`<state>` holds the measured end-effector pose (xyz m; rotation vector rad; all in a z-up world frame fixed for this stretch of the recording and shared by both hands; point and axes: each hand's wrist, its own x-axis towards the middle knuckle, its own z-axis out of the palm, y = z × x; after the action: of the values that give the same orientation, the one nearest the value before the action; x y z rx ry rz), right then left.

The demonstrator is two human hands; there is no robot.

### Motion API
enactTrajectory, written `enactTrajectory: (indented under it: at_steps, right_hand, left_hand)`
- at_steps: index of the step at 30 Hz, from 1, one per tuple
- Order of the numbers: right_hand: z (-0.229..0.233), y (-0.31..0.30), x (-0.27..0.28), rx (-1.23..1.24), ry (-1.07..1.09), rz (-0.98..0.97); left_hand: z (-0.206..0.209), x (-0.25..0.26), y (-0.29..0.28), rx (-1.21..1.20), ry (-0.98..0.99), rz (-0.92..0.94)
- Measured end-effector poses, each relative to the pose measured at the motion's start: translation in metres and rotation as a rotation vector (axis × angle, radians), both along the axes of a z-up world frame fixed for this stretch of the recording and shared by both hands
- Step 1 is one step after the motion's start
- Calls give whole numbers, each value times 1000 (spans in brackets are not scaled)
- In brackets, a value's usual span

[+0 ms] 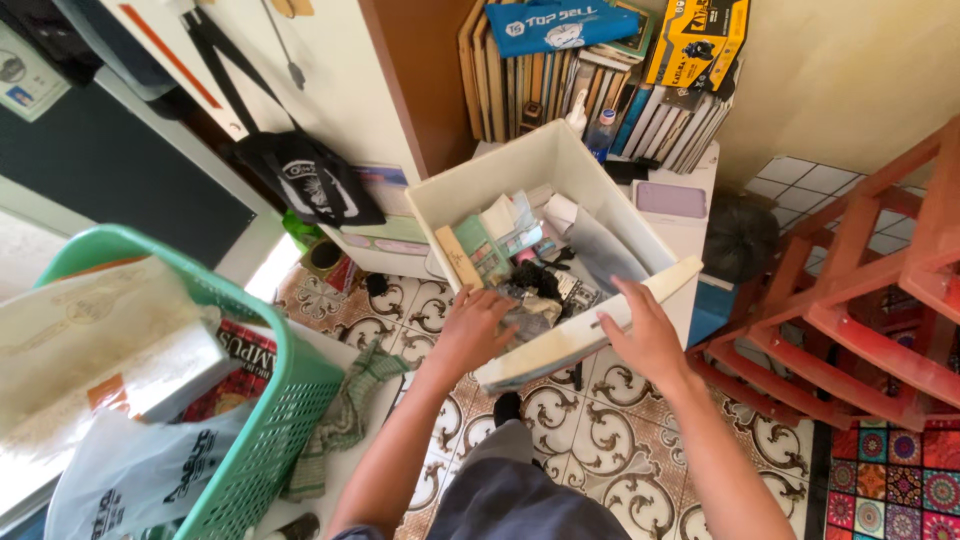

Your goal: The person transfers various items from a white drawer into a green laundry basket. They handle plastic bags, small boxes, bottles, and miscellaneous objects one by one, placing them into the basket until the drawer is empty.

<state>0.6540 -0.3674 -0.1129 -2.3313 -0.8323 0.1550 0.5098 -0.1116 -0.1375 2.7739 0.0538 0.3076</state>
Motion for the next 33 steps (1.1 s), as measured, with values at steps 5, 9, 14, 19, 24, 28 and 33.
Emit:
enactTrajectory:
  at_steps: [5,9,14,19,24,28,33]
  right_hand:
    - [-35,40,80,-120,120,-107]
    - [-77,58,132,-458,131,-64]
    - [-135,60,173,-729,188,34]
    - [-153,59,191,-572,65,53]
    - [-93,56,184,-423,286,21]
    - [-40,45,177,118,389,71]
    - [-19,49,164,503,713,148]
  left_hand:
    - [-45,51,26,23,191,-15]
    - [-65,81,33,-29,313,-2]
    - [-76,95,30,-12,537,37]
    - [-74,90,34,-104,428,165]
    - [-40,88,21,-323,255,285]
    - [-10,104,1,-571,120,359]
    - [5,119,-11,-1282,-120,297]
